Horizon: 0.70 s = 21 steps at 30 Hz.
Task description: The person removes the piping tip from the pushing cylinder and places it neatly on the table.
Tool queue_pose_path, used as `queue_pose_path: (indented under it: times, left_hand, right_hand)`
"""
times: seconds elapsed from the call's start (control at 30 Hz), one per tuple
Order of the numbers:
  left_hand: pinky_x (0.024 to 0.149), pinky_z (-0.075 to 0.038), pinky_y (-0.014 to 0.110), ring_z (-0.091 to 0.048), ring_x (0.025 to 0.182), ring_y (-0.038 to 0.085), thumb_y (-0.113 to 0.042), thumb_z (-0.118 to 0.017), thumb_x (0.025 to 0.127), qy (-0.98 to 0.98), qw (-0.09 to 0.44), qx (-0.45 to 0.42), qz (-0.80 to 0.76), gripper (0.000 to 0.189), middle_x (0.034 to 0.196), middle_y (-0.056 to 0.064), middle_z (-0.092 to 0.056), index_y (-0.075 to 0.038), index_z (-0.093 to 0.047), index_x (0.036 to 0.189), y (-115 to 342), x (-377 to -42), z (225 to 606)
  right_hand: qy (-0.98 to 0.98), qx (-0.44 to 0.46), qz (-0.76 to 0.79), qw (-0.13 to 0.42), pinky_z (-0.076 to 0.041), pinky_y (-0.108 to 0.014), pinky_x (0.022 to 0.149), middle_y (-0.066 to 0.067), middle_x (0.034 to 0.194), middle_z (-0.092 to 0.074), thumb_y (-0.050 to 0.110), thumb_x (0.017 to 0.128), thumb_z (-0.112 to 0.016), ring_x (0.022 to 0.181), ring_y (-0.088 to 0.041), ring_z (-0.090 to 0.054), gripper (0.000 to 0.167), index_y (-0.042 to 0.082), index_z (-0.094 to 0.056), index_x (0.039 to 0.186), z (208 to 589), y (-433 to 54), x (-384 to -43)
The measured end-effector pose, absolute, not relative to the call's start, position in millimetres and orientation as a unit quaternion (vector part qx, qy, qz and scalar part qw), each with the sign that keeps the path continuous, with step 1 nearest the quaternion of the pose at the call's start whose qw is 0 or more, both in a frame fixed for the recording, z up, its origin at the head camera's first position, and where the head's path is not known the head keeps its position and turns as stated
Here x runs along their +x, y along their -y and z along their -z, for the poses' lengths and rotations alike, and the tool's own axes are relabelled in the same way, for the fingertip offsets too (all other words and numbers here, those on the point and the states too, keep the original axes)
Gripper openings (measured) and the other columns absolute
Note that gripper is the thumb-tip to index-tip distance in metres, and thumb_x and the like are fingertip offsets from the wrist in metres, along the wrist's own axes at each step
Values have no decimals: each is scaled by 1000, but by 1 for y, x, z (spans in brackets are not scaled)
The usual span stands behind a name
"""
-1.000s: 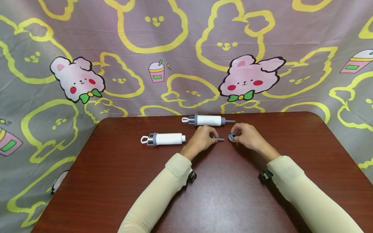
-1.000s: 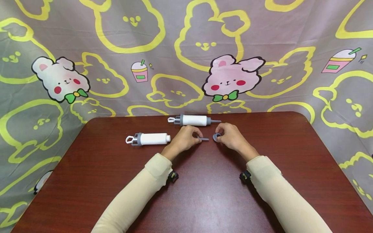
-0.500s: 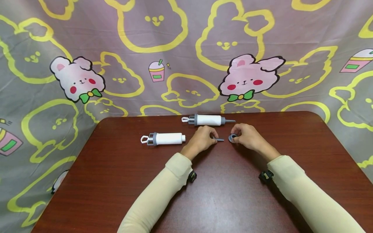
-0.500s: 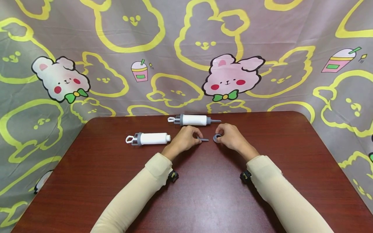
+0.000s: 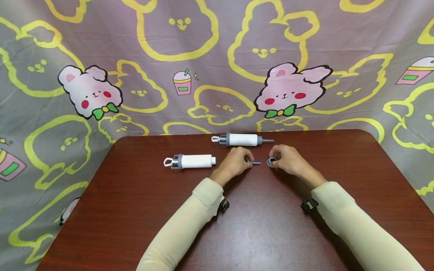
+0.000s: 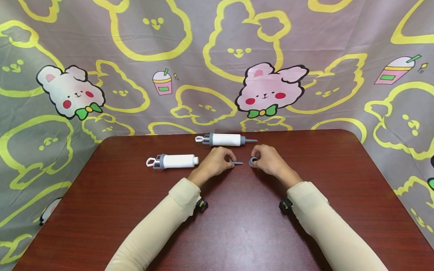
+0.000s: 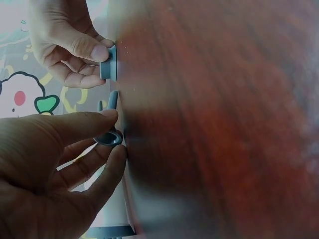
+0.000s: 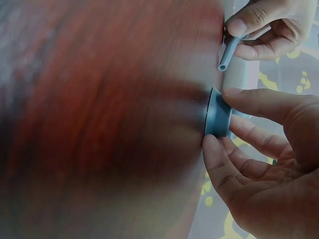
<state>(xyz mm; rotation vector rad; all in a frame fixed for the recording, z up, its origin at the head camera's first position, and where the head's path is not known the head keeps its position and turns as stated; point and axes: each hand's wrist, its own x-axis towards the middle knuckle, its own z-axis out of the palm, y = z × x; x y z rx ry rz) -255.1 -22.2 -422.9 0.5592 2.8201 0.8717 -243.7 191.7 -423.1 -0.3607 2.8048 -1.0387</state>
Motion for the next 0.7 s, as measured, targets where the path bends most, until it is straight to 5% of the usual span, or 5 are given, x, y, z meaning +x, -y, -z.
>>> queue_pose_path:
  times: [0.7]
  left_hand:
    - [75, -49, 29, -60, 77, 13, -10, -83, 89, -939, 79, 181, -281, 11, 83, 0, -71, -15, -80, 97, 22, -256, 423]
  right_hand:
    - [-927, -117, 348, 77, -45, -32, 71, -10, 89, -68, 2, 87, -77, 83, -22, -60, 17, 1, -65, 99, 421, -192, -243]
